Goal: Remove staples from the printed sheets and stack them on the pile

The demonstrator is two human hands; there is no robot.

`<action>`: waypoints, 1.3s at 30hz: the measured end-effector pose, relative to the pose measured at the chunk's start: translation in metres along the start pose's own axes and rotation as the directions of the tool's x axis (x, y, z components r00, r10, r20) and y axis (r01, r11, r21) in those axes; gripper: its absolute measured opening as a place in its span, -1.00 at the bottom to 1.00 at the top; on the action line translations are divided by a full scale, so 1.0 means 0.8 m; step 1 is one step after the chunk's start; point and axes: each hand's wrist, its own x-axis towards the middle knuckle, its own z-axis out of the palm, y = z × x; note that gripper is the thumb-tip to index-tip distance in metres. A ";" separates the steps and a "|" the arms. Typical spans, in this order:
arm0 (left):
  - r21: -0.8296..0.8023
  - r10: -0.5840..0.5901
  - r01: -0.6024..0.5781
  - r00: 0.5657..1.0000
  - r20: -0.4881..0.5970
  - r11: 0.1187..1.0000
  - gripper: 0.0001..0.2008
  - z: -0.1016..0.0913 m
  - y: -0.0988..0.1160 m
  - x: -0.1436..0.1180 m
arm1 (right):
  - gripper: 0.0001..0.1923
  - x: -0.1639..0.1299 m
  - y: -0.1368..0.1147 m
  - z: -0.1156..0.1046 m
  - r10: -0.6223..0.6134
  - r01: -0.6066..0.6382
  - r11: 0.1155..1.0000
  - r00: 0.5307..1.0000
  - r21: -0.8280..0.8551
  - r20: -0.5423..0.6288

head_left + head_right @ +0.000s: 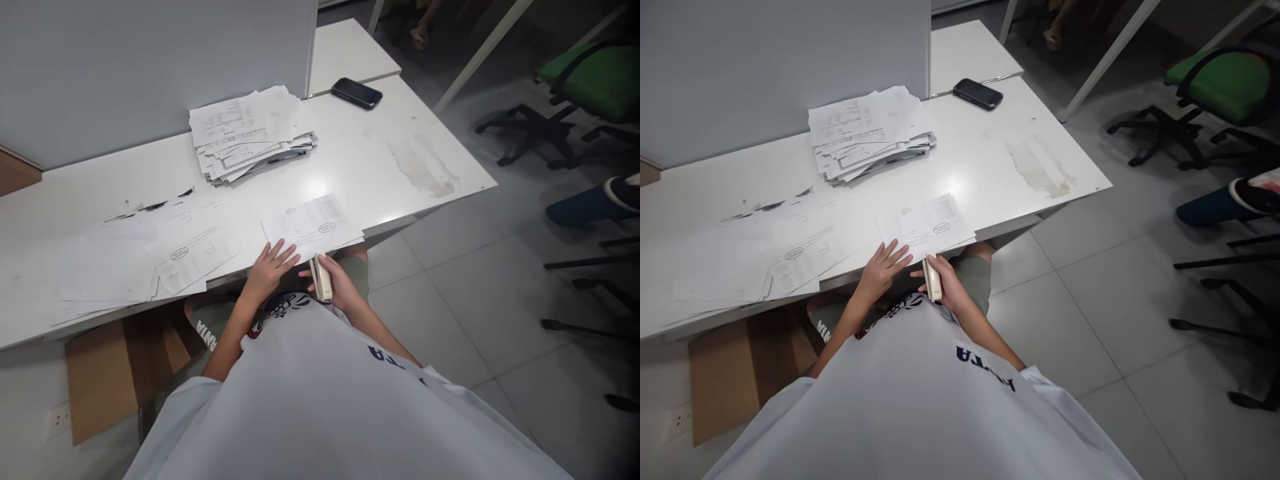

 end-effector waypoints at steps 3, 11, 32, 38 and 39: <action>-0.008 0.020 -0.021 1.000 -0.024 1.000 -0.31 -0.003 0.002 0.001 | -0.72 0.000 0.005 0.000 0.006 -0.006 1.000 1.000 -0.028 -0.004; -0.086 0.012 -0.017 0.998 -0.064 0.996 -0.30 -0.002 0.003 0.002 | -0.69 -0.017 0.000 -0.004 0.055 -0.055 0.998 0.997 0.000 0.057; -0.466 -0.176 0.092 0.974 -0.140 0.880 -0.60 -0.015 0.009 0.003 | -0.55 -0.009 0.012 -0.001 0.029 -0.019 0.994 0.995 -0.111 0.095; -0.481 -0.174 0.088 0.975 -0.138 0.872 -0.64 -0.016 0.013 0.003 | -0.47 -0.010 0.004 0.000 0.123 -0.112 0.984 0.989 -0.138 0.078; -0.481 -0.176 0.090 0.975 -0.138 0.872 -0.64 -0.016 0.013 0.003 | -0.46 -0.010 0.003 -0.001 0.136 -0.124 0.983 0.987 -0.137 0.081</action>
